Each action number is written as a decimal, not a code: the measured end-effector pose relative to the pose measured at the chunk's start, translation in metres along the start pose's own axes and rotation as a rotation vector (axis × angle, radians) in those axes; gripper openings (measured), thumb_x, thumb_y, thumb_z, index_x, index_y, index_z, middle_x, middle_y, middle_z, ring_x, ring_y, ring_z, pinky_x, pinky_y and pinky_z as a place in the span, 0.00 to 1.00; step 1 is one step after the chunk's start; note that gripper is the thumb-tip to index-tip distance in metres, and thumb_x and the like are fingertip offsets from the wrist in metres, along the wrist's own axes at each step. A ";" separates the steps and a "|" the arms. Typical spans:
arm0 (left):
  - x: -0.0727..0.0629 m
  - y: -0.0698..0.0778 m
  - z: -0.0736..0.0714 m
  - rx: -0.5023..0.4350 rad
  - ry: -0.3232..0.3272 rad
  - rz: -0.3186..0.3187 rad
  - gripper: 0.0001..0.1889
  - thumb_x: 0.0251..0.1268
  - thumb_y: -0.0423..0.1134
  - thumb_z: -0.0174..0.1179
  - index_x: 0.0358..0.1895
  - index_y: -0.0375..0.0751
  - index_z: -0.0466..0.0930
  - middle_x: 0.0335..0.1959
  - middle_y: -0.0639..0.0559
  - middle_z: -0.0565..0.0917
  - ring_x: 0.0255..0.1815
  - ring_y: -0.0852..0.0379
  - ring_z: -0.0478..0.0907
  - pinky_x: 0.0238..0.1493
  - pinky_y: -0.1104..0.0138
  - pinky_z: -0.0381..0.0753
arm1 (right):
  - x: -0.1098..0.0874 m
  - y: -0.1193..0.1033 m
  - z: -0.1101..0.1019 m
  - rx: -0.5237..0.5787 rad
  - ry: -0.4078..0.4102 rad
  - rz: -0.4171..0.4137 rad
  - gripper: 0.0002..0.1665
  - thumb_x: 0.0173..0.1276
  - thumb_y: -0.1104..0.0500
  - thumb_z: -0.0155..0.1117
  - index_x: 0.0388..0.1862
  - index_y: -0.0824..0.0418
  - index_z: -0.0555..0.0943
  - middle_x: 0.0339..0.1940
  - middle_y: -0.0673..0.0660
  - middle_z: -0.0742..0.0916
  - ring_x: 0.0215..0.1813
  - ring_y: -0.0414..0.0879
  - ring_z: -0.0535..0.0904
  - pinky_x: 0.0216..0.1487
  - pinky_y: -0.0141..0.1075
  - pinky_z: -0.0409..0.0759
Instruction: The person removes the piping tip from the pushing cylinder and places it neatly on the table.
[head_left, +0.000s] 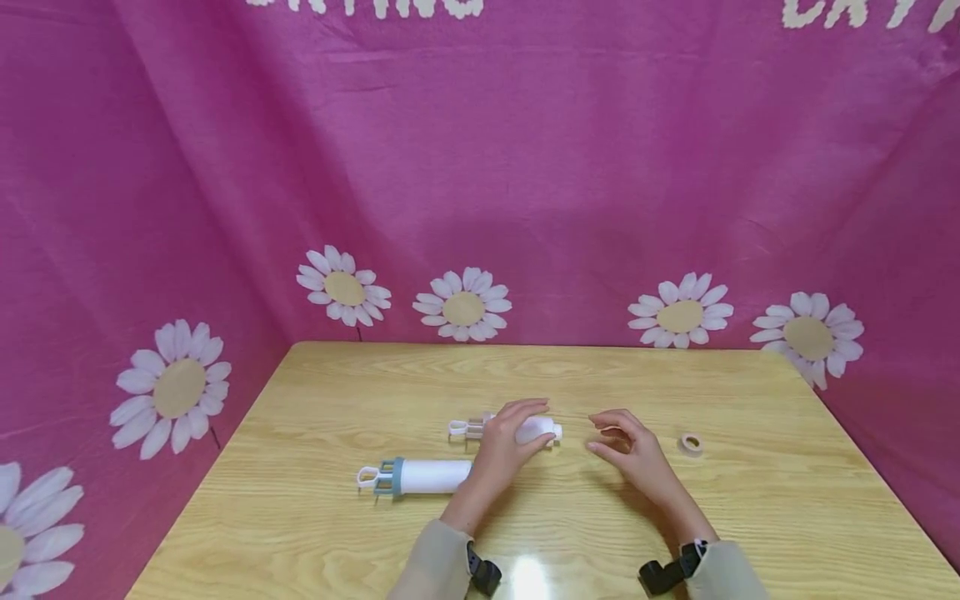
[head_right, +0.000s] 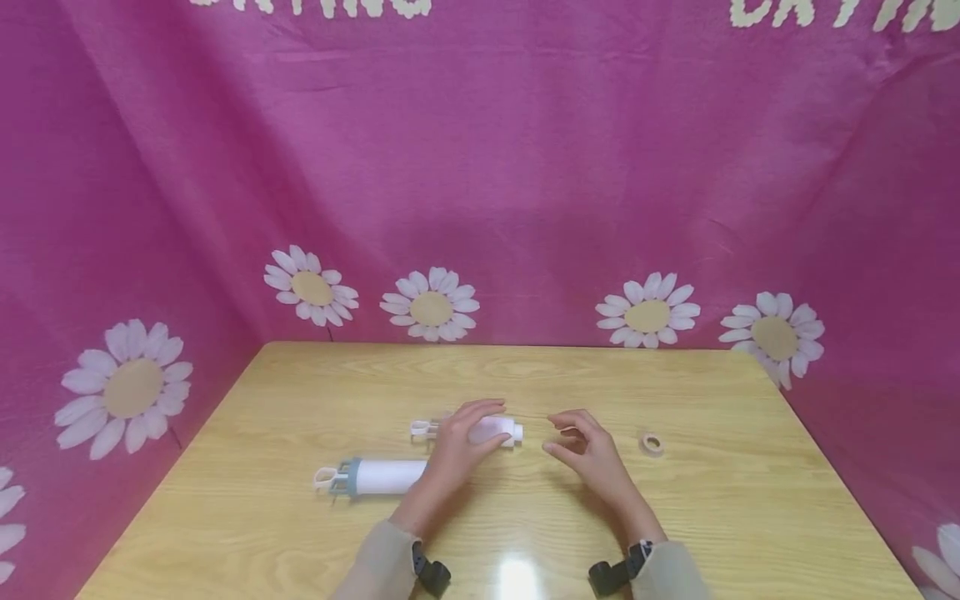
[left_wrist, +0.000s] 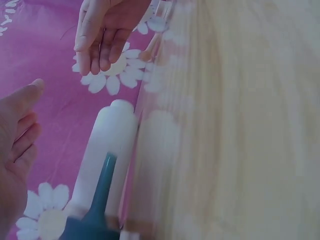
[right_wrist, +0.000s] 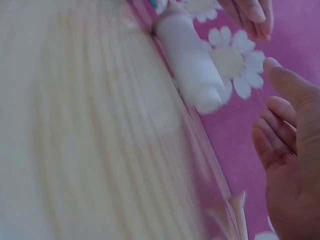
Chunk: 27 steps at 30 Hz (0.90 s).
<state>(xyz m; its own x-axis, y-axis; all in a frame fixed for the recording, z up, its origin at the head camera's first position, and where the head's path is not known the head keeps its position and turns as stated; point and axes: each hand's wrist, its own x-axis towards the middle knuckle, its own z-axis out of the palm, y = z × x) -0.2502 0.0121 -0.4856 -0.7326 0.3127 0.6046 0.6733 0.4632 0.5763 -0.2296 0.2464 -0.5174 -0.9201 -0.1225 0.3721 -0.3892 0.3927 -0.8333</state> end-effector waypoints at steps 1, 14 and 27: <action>-0.002 -0.001 -0.004 0.008 0.001 0.004 0.20 0.56 0.41 0.71 0.53 0.43 0.83 0.55 0.52 0.85 0.60 0.55 0.80 0.64 0.63 0.78 | 0.001 -0.003 0.005 0.000 -0.009 -0.013 0.22 0.64 0.63 0.69 0.56 0.69 0.78 0.53 0.60 0.80 0.52 0.42 0.80 0.52 0.32 0.83; -0.041 -0.032 -0.077 0.012 0.114 0.102 0.23 0.47 0.32 0.76 0.51 0.39 0.83 0.53 0.46 0.86 0.56 0.50 0.82 0.53 0.66 0.84 | 0.007 -0.031 0.066 0.027 -0.136 -0.117 0.22 0.59 0.64 0.72 0.54 0.65 0.80 0.52 0.61 0.83 0.52 0.49 0.80 0.54 0.46 0.83; -0.080 -0.068 -0.149 0.110 -0.168 -0.235 0.32 0.45 0.42 0.77 0.59 0.42 0.79 0.58 0.50 0.83 0.60 0.49 0.80 0.62 0.55 0.79 | 0.014 -0.038 0.106 0.008 -0.286 -0.215 0.21 0.60 0.59 0.72 0.50 0.67 0.81 0.46 0.61 0.85 0.47 0.52 0.82 0.53 0.35 0.82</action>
<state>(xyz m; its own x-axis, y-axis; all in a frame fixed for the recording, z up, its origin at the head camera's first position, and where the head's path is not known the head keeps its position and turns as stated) -0.2229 -0.1676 -0.4915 -0.8793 0.3153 0.3570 0.4756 0.6230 0.6210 -0.2322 0.1333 -0.5233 -0.7918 -0.4523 0.4105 -0.5746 0.3236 -0.7518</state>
